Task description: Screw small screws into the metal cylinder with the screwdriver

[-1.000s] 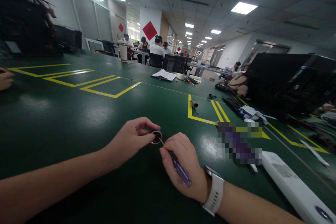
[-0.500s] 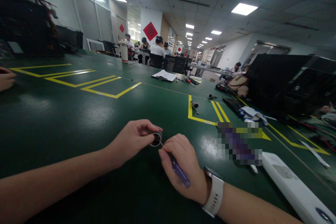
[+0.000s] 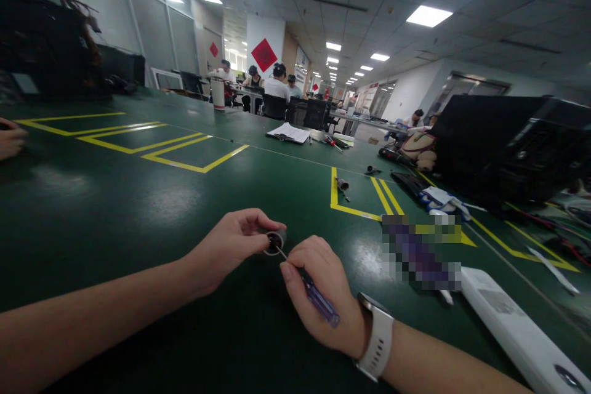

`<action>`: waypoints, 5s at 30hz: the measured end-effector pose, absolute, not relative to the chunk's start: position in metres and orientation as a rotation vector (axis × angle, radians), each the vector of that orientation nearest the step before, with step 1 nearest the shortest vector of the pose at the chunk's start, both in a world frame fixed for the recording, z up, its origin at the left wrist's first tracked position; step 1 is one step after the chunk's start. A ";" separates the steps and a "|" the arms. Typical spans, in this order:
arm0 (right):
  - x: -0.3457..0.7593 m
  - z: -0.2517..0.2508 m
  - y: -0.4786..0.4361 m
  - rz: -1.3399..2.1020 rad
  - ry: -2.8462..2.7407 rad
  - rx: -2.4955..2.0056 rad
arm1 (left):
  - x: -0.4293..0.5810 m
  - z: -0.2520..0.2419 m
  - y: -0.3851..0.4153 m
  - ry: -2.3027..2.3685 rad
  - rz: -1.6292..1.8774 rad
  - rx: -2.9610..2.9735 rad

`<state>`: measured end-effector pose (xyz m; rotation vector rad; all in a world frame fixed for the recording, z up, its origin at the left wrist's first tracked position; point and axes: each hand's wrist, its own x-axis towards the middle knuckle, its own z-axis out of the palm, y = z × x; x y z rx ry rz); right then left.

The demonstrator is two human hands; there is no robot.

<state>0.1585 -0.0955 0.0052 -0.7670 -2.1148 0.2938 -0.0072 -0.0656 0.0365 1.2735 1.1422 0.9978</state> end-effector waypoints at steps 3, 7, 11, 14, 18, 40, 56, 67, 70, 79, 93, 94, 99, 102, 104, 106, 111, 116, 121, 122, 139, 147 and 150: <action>0.158 0.005 -0.096 0.302 -2.119 -0.762 | -0.007 0.036 -0.065 1.142 1.006 1.266; 0.158 0.005 -0.095 0.304 -2.128 -0.757 | -0.009 0.032 -0.063 1.139 1.012 1.286; 0.159 0.005 -0.095 0.299 -2.140 -0.739 | -0.010 0.030 -0.062 1.117 1.020 1.304; 0.158 0.006 -0.095 0.293 -2.163 -0.747 | -0.010 0.029 -0.062 1.107 1.034 1.298; 0.157 0.008 -0.096 0.327 -2.205 -0.818 | -0.009 0.026 -0.060 1.119 1.047 1.282; 0.166 0.003 -0.077 0.825 -1.553 -0.940 | -0.012 0.013 -0.008 1.274 0.741 2.396; 0.175 -0.003 -0.056 0.825 -1.388 -0.884 | 0.009 0.002 0.030 1.235 1.074 2.387; 0.171 0.000 -0.069 0.805 -1.646 -0.945 | 0.009 0.003 0.020 1.040 0.941 2.257; 0.170 -0.002 -0.067 0.802 -1.646 -0.989 | 0.009 0.004 0.019 1.013 0.931 2.333; 0.169 -0.006 -0.059 1.088 -1.431 -0.906 | 0.007 0.005 0.015 0.973 0.965 2.480; 0.167 -0.009 -0.052 1.407 -1.120 -0.771 | 0.006 -0.006 0.026 0.979 1.040 2.426; 0.167 -0.009 -0.052 1.383 -1.132 -0.798 | 0.006 -0.005 0.025 1.030 1.018 2.479; 0.167 -0.012 -0.051 1.364 -1.196 -0.861 | 0.008 -0.003 0.021 1.210 0.851 2.774; 0.168 -0.011 -0.051 1.380 -1.216 -0.839 | 0.009 -0.003 0.018 1.281 0.768 2.882; 0.168 -0.011 -0.051 1.387 -1.199 -0.823 | 0.008 -0.002 0.016 1.300 0.752 2.908; 0.169 -0.010 -0.050 1.403 -1.157 -0.804 | 0.008 -0.003 0.016 1.267 0.793 2.896; 0.171 -0.009 -0.049 1.491 -1.043 -0.744 | 0.005 -0.005 0.022 1.037 1.001 2.631; 0.172 -0.008 -0.048 1.532 -1.020 -0.695 | 0.005 -0.008 0.027 0.856 1.050 2.439; 0.169 -0.007 -0.050 1.497 -1.027 -0.711 | 0.005 -0.007 0.026 0.862 1.045 2.450; 0.169 -0.007 -0.051 1.482 -1.026 -0.717 | 0.005 -0.007 0.026 0.895 1.042 2.478; 0.169 -0.009 -0.054 1.381 -1.154 -0.770 | 0.006 -0.004 0.022 1.093 1.052 2.560; 0.169 -0.009 -0.056 1.349 -1.218 -0.751 | 0.006 -0.004 0.025 0.957 0.980 2.603; 0.168 -0.010 -0.055 1.345 -1.238 -0.757 | 0.006 -0.005 0.025 1.000 0.926 2.523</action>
